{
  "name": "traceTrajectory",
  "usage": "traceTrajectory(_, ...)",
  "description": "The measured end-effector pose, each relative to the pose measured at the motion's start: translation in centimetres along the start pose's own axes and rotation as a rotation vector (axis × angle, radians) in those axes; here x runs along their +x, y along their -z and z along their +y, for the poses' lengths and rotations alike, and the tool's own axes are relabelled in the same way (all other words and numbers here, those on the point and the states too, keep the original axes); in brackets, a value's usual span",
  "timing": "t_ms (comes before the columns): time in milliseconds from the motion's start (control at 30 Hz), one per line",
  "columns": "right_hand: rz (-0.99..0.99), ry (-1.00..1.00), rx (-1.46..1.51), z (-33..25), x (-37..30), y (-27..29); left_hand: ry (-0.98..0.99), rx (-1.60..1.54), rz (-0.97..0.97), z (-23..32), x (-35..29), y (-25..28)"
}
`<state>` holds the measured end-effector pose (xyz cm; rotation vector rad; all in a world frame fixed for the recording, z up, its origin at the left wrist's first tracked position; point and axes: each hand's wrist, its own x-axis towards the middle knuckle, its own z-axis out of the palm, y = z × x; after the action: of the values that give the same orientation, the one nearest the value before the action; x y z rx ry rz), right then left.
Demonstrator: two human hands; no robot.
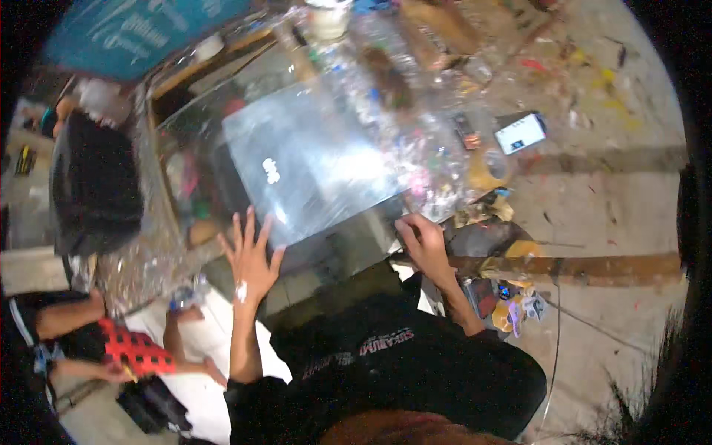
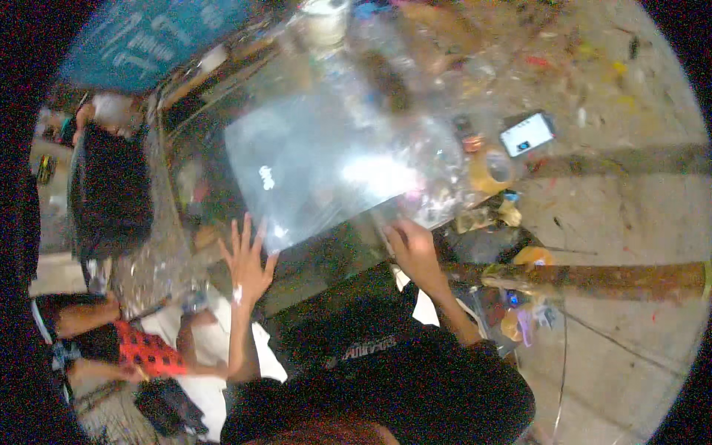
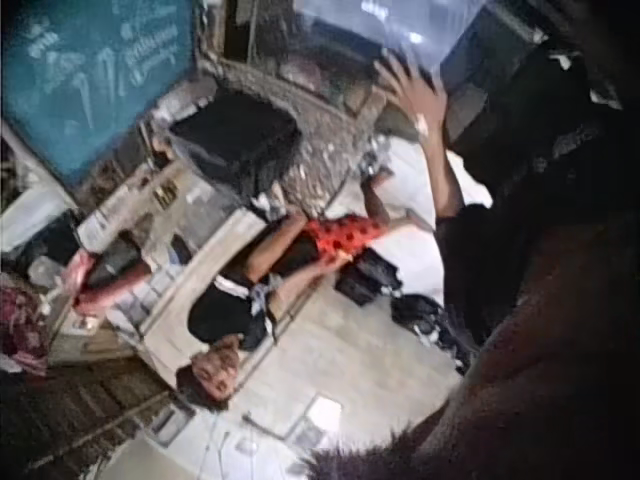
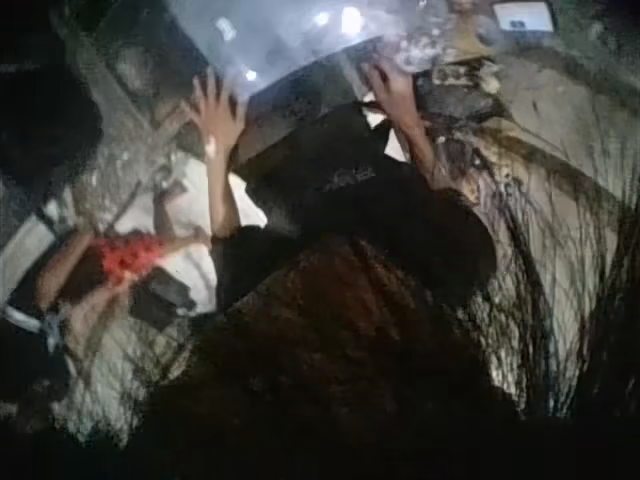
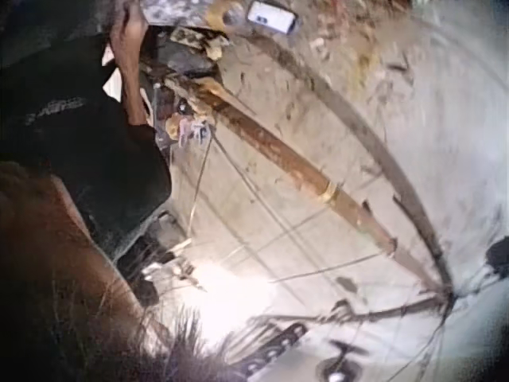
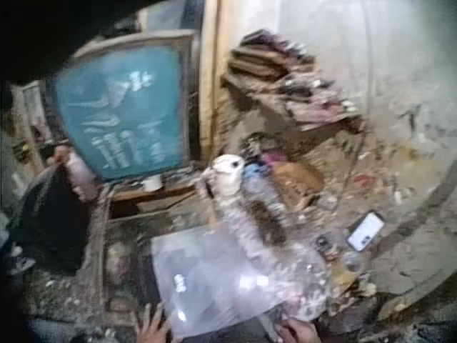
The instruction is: The person prepares and applies ink onto a screen printing frame, aligns a piece of material on the printing table using a ruler, applies white tape borders, and presses the screen frame down to print a logo onto the material.
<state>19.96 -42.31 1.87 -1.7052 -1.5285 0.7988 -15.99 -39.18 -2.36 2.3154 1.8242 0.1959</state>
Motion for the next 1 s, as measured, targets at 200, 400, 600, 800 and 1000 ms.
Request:
traceTrajectory(200,0.300,-0.005,-0.280,4.6,7.2,4.0,-0.033,-0.027,0.032,0.5,0.8,0.6)
traceTrajectory(400,0.435,0.100,-0.617,11.8,24.5,6.2,-0.003,-0.049,0.080,0.4,0.5,0.5)
traceTrajectory(600,0.181,-0.014,-0.693,11.7,32.8,6.4,0.024,-0.089,0.128,0.1,-0.2,0.1)
traceTrajectory(800,0.239,0.070,-0.406,14.7,35.3,7.4,0.040,-0.080,0.131,0.8,0.3,0.1)
traceTrajectory(1000,0.443,0.021,-0.566,13.3,37.7,2.4,0.060,-0.058,0.108,0.8,0.0,0.8)
